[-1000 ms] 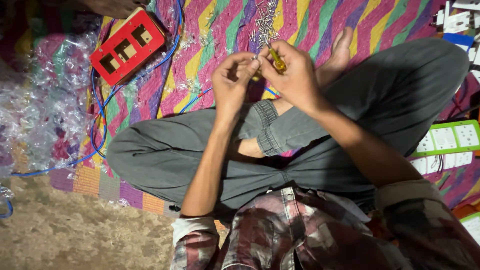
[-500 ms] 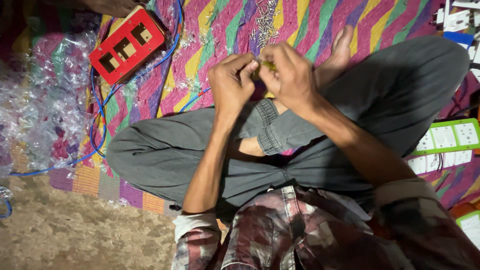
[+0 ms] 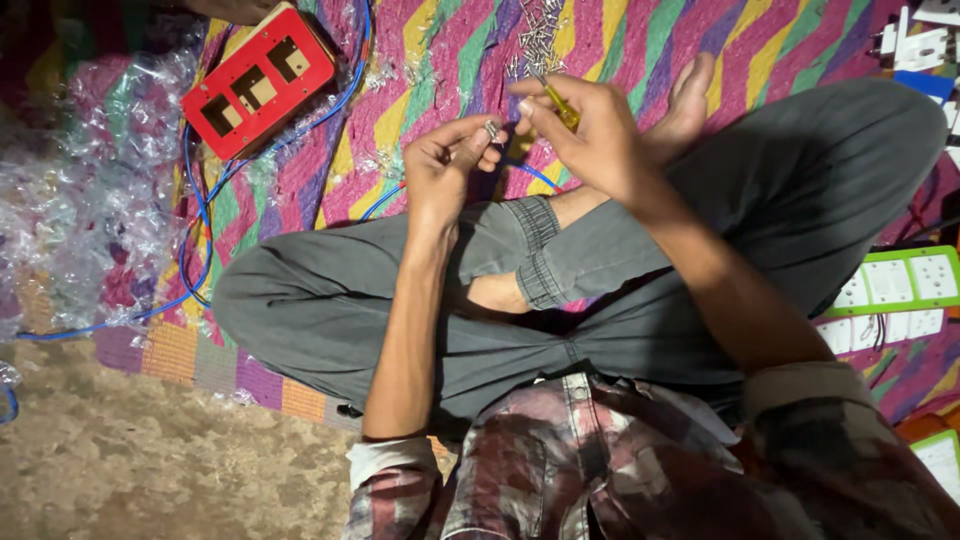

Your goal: The person sits cross-legged on a floor mat assembling electrical switch and socket plates. They pick up small screws from a pile, hold a switch body in one hand, and use a small screwdriver to drive screws into the component, occasionally reaching into a red plastic jig or tray for parts.

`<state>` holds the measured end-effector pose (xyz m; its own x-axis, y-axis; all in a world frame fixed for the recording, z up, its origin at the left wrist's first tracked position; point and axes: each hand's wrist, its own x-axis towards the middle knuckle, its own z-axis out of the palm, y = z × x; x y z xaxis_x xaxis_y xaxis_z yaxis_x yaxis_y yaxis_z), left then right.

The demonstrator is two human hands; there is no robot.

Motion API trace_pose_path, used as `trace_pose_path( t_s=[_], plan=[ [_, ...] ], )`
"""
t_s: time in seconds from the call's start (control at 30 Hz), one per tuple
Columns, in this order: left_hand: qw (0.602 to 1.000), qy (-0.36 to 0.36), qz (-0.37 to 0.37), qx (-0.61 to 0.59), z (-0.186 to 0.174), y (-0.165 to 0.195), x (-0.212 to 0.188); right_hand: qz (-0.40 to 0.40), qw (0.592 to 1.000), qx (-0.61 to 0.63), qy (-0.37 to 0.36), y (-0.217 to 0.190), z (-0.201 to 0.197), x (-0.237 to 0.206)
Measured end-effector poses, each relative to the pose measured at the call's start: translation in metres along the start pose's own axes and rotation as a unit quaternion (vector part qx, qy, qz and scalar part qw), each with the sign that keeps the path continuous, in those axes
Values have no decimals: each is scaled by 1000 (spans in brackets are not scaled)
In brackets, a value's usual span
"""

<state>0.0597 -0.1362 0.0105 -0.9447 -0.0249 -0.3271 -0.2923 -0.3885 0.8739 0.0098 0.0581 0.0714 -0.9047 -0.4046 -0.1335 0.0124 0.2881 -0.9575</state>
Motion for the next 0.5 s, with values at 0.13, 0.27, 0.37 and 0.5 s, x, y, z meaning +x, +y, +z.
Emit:
trace_pose_path(
  t_s=[0.13,0.27,0.37,0.5],
  plan=[
    [1000,-1,10,12,1,0,1,-9,997,75,-28,-1,4,-3],
    [997,18,18,68,2,-1,0,-61,998,-23,-11,7,5,-9],
    [998,24,22,58,5,-1,-2,-39,999,13,-5,13,13,-8],
    [985,62,49,153,10,7,-5,75,977,199,-6,20,26,-10]
  ],
)
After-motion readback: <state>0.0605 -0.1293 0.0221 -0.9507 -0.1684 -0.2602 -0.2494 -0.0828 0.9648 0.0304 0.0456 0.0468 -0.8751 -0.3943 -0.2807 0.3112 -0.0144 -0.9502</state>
